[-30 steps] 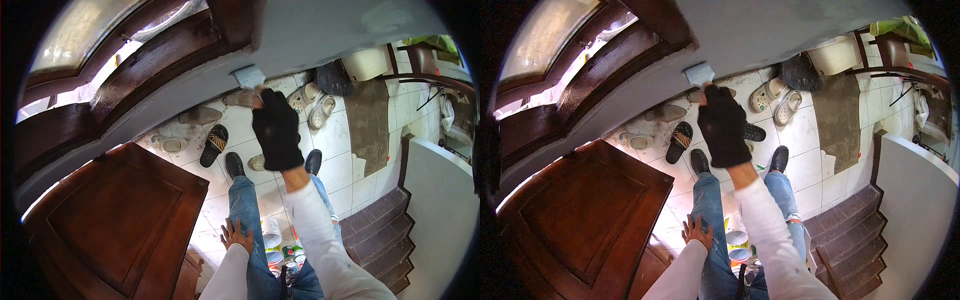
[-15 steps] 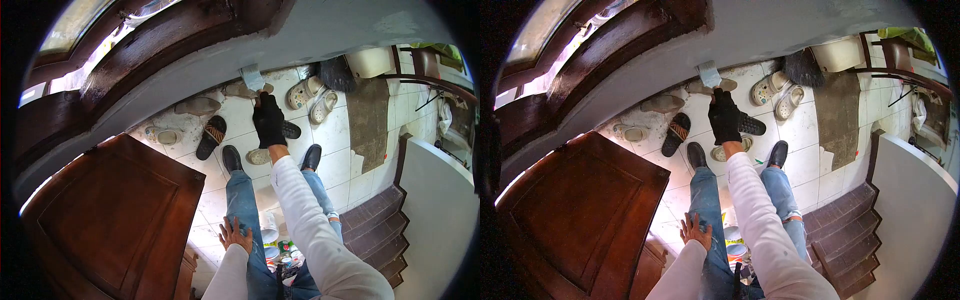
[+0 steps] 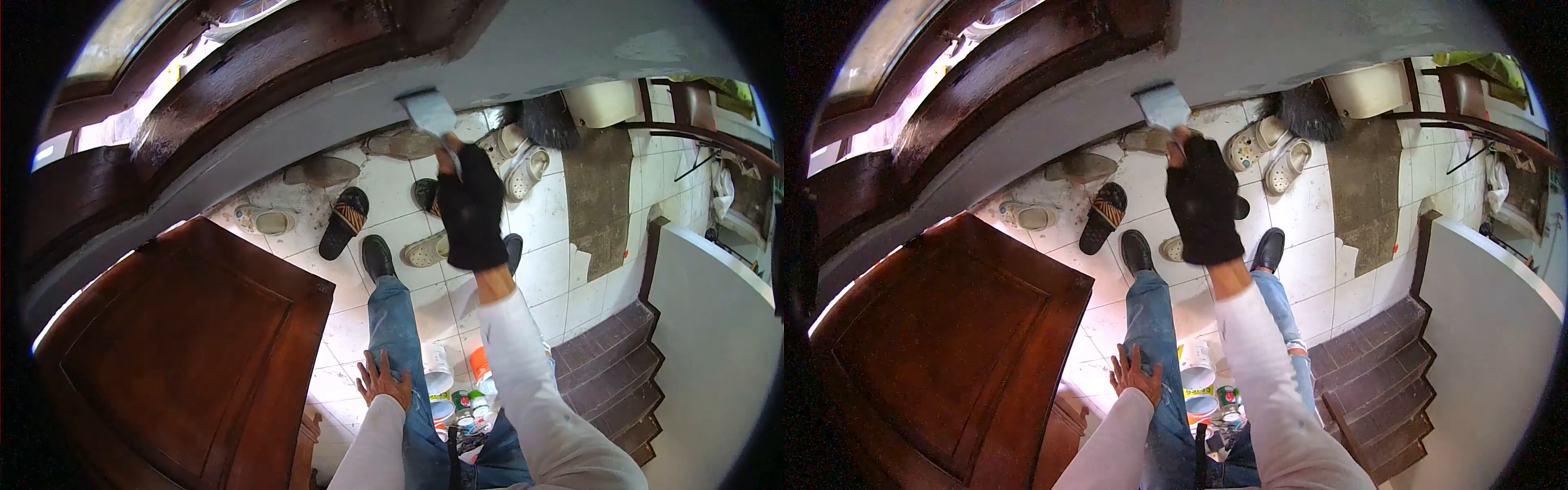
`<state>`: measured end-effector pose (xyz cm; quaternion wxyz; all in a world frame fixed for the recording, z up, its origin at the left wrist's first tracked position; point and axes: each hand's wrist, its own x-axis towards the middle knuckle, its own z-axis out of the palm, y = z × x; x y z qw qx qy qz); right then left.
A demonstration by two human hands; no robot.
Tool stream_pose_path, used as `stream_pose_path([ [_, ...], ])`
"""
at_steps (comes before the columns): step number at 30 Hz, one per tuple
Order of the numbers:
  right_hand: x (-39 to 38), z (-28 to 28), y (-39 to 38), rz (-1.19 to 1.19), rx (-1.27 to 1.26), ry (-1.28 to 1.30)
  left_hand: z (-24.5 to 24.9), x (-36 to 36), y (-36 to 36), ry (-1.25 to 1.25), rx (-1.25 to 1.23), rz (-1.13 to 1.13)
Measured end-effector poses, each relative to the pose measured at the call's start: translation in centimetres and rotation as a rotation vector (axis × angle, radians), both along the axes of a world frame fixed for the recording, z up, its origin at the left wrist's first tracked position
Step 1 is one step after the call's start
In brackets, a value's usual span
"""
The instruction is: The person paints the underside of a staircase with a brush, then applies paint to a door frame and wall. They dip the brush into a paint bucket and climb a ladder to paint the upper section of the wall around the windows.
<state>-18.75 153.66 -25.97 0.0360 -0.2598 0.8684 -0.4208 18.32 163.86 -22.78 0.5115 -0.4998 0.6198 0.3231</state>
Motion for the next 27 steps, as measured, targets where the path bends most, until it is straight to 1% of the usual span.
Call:
stream_pose_path([
  [2, 1.9, 1.9, 1.7, -0.036, 0.012, 0.053, 0.2, 0.2, 0.1, 0.024, -0.02, -0.015],
  [3, 2.0, 1.5, 2.2, -0.032, 0.006, 0.049, 0.3, 0.2, 0.1, 0.02, -0.025, -0.01],
  [5, 2.3, -0.3, 3.1, 0.009, 0.136, 0.051, 0.2, 0.2, 0.2, 0.025, -0.021, 0.007],
  [6, 2.0, -1.7, 3.3, 0.016, 0.129, 0.047, 0.3, 0.1, 0.1, 0.02, -0.028, 0.014],
  [8, 0.2, -4.9, 2.0, 0.078, 0.24, 0.109, 0.5, 0.1, 0.1, 0.022, -0.009, 0.002],
  [9, -1.0, -5.1, 0.6, 0.081, 0.246, -0.028, 0.5, 0.2, 0.2, 0.014, -0.012, 0.01],
  [10, -1.9, -3.8, -0.5, 0.106, 0.159, 0.058, 0.4, 0.3, 0.3, 0.025, -0.019, 0.006],
  [12, -2.9, -0.7, -1.4, 0.132, 0.009, -0.006, 0.3, 0.6, 0.6, 0.028, -0.023, 0.004],
  [13, -2.2, 1.8, -0.7, 0.129, -0.09, -0.094, 0.2, 0.7, 0.8, 0.018, -0.011, -0.002],
  [14, -0.7, 4.4, 0.3, 0.065, -0.053, -0.114, 0.1, 0.4, 0.6, 0.008, -0.008, -0.005],
  [15, 0.9, 5.1, 1.2, 0.033, -0.062, -0.044, 0.3, 0.1, 0.5, -0.008, -0.001, -0.022],
  [16, 1.8, 5.4, 1.7, 0.0, -0.072, 0.025, 0.4, 0.1, 0.5, -0.024, -0.015, -0.009],
  [17, 2.0, 4.4, 2.2, 0.012, -0.087, 0.012, 0.3, 0.1, 0.5, -0.014, -0.012, -0.015],
  [18, 2.3, 2.9, 3.0, 0.032, -0.007, 0.044, 0.4, 0.1, 0.5, -0.003, -0.008, -0.025],
  [19, 2.6, 2.5, 2.8, 0.048, 0.073, 0.082, 0.5, 0.0, 0.3, 0.001, -0.007, -0.01],
  [24, -0.9, 2.3, -2.0, 0.117, 0.099, -0.028, 0.2, 0.7, 0.4, 0.013, -0.028, -0.027],
  [26, -0.8, 2.6, -0.6, 0.1, 0.132, -0.043, 0.5, 0.8, 0.7, 0.044, -0.026, -0.063],
  [27, 0.5, 2.7, 1.1, 0.081, 0.095, -0.017, 0.6, 0.7, 0.5, 0.034, -0.037, -0.058],
])
